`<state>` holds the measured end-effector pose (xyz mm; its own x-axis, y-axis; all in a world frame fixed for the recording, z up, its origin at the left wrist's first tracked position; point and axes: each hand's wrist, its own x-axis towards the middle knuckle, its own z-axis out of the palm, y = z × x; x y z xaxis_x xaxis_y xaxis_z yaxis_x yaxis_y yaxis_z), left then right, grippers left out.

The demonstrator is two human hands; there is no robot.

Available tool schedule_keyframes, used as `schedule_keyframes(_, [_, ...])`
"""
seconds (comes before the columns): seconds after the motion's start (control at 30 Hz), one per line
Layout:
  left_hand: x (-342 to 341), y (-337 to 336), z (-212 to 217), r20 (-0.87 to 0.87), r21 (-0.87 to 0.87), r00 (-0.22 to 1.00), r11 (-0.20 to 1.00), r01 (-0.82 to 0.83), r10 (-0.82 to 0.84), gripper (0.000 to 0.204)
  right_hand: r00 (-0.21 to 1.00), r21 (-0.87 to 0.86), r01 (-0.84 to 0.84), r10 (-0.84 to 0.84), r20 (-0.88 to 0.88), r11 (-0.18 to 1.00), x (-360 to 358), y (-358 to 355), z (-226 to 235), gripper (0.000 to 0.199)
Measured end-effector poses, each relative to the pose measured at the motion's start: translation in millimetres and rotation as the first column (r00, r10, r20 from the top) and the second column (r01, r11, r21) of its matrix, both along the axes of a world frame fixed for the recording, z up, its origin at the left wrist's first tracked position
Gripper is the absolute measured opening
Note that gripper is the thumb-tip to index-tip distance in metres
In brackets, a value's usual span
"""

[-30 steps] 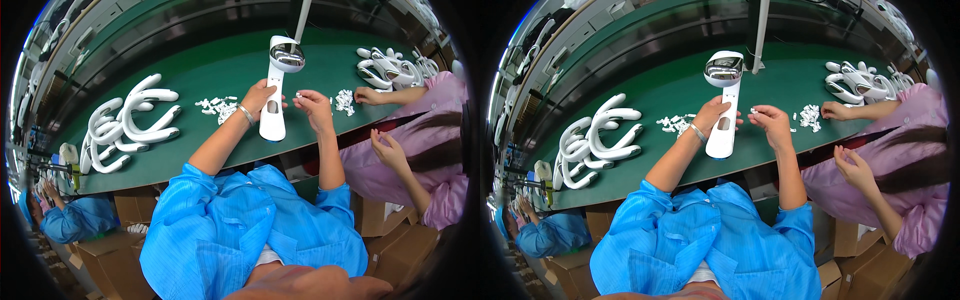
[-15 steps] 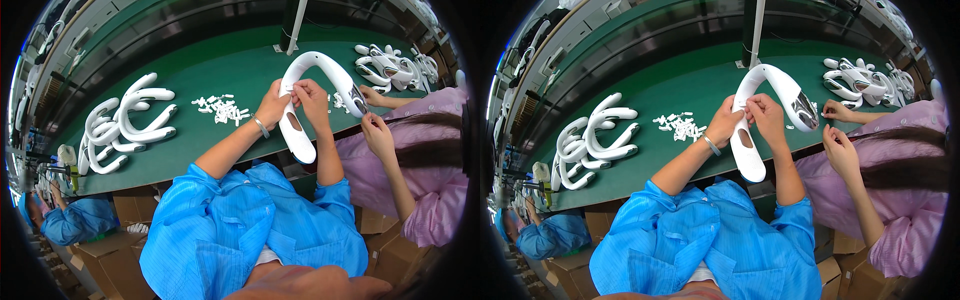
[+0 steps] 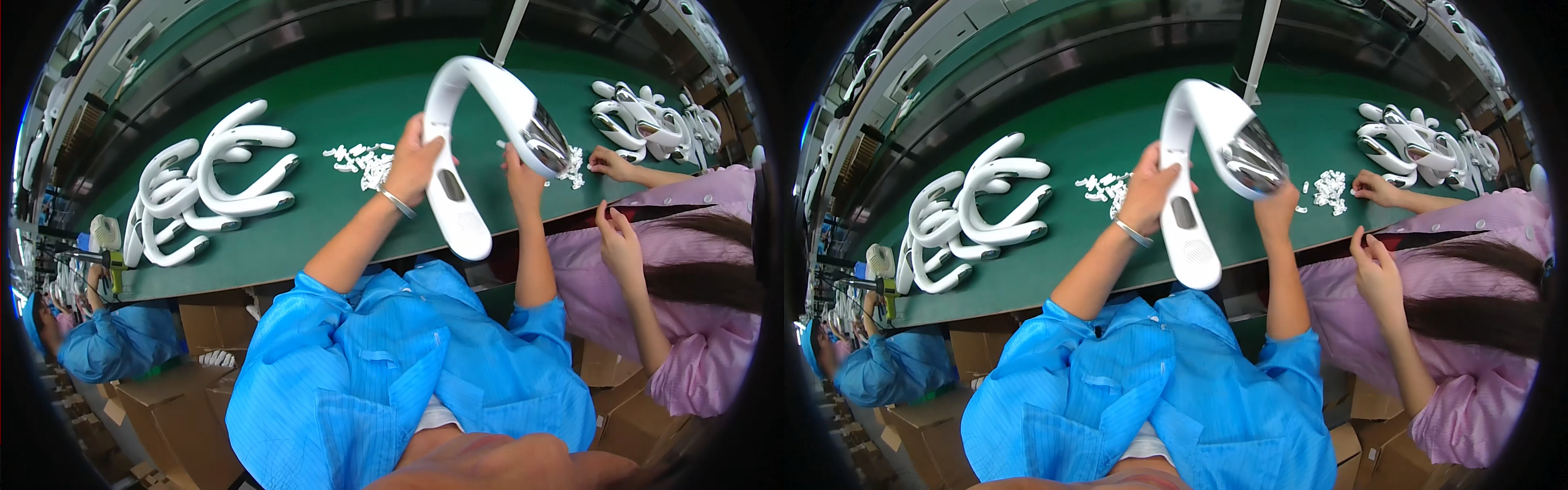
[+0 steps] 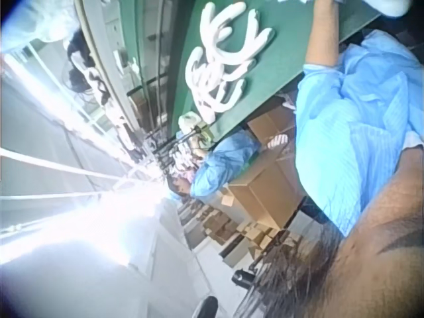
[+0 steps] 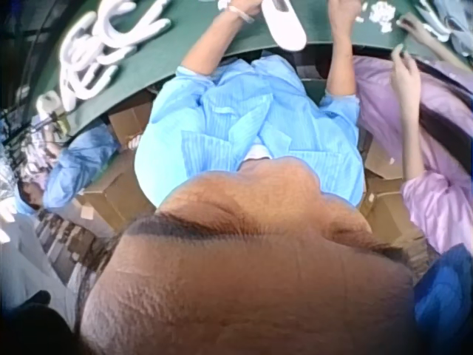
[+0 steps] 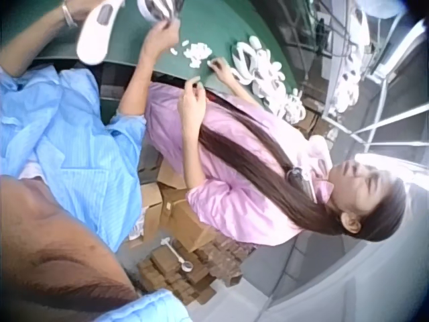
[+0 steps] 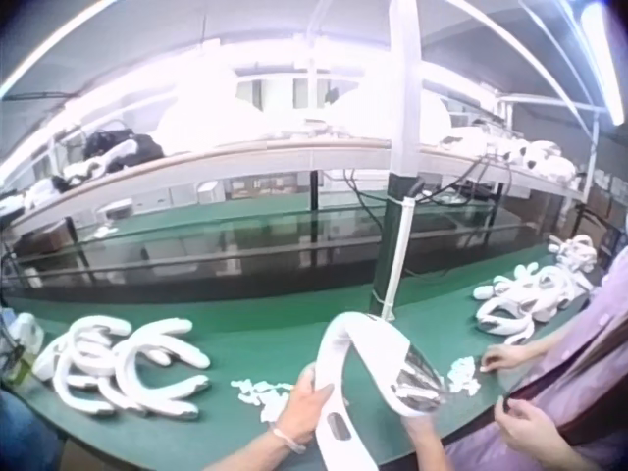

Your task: Manually assemble small white internal components into the plastic body of a neck massager.

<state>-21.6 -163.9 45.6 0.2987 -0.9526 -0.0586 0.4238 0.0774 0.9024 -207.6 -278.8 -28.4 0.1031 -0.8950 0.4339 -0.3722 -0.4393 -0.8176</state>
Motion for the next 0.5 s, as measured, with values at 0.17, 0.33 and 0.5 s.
schedule_keyframes(0.17, [53, 20, 10, -0.033, 0.09, 0.998, 0.995, -0.051, 0.054, 0.037, 0.991, 0.237, -0.095, 0.113, -0.064, 0.967, 5, -24, 11, 0.008])
schedule_keyframes(0.33, [46, 30, -17, -0.181, 0.135, 0.983, 0.989, 0.061, -0.036, 0.038, 0.753, 0.38, -0.62, 0.383, 0.536, 0.687, 59, 44, 59, 0.015])
schedule_keyframes(0.5, [22, 31, -24, -0.282, 0.059, 0.959, 0.997, 0.058, -0.039, 0.041, 0.833, 0.32, -0.553, 0.505, 0.226, 0.77, 82, 75, 65, 0.012])
